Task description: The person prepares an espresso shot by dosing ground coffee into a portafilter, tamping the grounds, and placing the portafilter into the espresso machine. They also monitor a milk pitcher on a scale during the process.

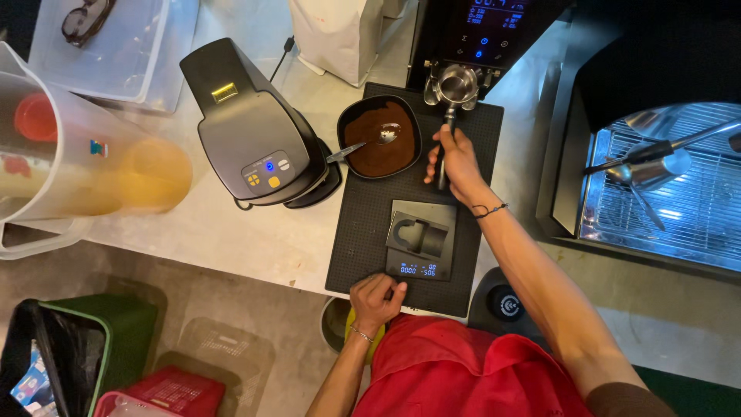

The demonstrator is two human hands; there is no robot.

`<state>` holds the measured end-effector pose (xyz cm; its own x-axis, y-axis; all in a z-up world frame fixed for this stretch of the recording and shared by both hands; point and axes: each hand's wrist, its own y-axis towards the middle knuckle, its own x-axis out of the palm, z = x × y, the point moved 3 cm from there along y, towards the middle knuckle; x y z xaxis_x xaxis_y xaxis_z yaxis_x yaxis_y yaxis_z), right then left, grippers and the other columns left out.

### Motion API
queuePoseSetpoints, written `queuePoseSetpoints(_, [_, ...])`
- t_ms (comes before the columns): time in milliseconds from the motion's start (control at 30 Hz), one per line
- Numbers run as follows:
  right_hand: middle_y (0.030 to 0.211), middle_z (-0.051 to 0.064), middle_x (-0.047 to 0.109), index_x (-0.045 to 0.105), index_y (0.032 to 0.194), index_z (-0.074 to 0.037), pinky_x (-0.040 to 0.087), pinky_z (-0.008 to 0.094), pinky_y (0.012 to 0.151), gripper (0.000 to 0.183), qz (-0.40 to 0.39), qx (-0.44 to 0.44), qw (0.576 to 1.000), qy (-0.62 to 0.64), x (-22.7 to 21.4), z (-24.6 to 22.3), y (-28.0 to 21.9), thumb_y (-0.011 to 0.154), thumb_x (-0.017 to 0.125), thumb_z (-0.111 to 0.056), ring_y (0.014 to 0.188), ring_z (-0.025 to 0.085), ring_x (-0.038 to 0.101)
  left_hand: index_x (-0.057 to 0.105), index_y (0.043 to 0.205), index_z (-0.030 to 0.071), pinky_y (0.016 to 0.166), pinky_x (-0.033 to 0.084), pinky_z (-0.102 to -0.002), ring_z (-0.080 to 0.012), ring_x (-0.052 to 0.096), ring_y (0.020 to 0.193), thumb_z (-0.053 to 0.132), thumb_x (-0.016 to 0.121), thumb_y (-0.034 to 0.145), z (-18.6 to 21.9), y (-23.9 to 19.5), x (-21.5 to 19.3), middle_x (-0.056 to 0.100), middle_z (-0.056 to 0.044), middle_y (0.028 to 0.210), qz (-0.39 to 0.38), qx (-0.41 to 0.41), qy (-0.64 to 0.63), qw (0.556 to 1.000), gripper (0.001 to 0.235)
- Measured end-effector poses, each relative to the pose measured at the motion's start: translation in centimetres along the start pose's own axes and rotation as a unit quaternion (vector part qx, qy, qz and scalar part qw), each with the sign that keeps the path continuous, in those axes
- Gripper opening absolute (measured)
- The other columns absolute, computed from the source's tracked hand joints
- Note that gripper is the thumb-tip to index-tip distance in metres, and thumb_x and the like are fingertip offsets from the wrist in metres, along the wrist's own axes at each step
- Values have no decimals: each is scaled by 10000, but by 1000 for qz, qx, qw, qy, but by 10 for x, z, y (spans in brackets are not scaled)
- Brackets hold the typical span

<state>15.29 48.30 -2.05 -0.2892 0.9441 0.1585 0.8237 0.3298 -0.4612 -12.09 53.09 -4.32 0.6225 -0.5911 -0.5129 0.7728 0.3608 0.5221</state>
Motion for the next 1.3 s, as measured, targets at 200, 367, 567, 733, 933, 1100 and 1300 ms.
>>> queuePoseSetpoints(200, [596, 83, 496, 452, 989, -57, 576, 366, 414, 319, -8, -6, 1000, -10, -7, 12, 12, 992, 401, -372, 459, 192, 567, 463, 558, 172, 387, 428, -269, -230, 475, 368, 321, 594, 874, -3, -3, 2, 328, -13, 430, -10, -3, 1, 1000, 373])
queuePoseSetpoints(367, [601, 103, 527, 470, 998, -50, 583, 358, 437, 321, -9, -3, 1000, -6, -8, 15, 14, 992, 410, -365, 464, 199, 587, 461, 557, 172, 382, 428, -268, -228, 479, 370, 318, 593, 874, -2, -5, 2, 331, -15, 432, -11, -1, 10, 1000, 372])
queuePoseSetpoints(567, [619, 126, 561, 483, 1026, -41, 591, 369, 464, 320, -11, -10, 1000, -4, -9, 8, 11, 985, 454, -357, 478, 214, 614, 465, 560, 174, 384, 432, -267, -226, 490, 379, 336, 589, 879, -3, -6, 3, 345, -12, 434, -11, -7, 21, 1000, 378])
queuePoseSetpoints(733, [746, 215, 633, 461, 1103, -18, 606, 373, 541, 420, -25, 0, 1000, 19, -18, 7, 2, 988, 391, -415, 588, 252, 677, 468, 550, 170, 380, 430, -267, -234, 474, 372, 298, 608, 867, -2, -5, 2, 344, -21, 427, -17, -10, 5, 1000, 370])
queuePoseSetpoints(933, [1226, 302, 531, 451, 1262, 24, 417, 517, 960, 494, 51, -134, 978, -149, -37, -3, -68, 1026, 322, -390, 1158, 409, 528, 384, 515, 145, 372, 403, -278, -250, 468, 382, 142, 550, 888, 7, -6, -1, 312, -28, 436, 7, 6, 8, 1000, 409])
queuePoseSetpoints(1100, [1421, 153, 402, 387, 1325, -8, 262, 369, 1142, 489, -13, -214, 972, -98, -26, 2, -184, 968, 302, -331, 1347, 236, 352, 577, 806, 20, 549, 456, -357, -237, 624, 646, 127, 459, 925, 74, 15, -10, 649, -91, 762, 14, 103, -121, 987, 198])
queuePoseSetpoints(1300, [1447, 195, 362, 314, 1374, -12, 276, 378, 1109, 665, -217, -56, 959, 171, -28, 30, -261, 939, 223, -508, 1352, 273, 336, 407, 1378, 147, 1130, 192, -538, -346, 301, 1374, 559, 236, 953, 134, 30, 25, 331, -185, 1443, -141, 111, -96, 979, 616])
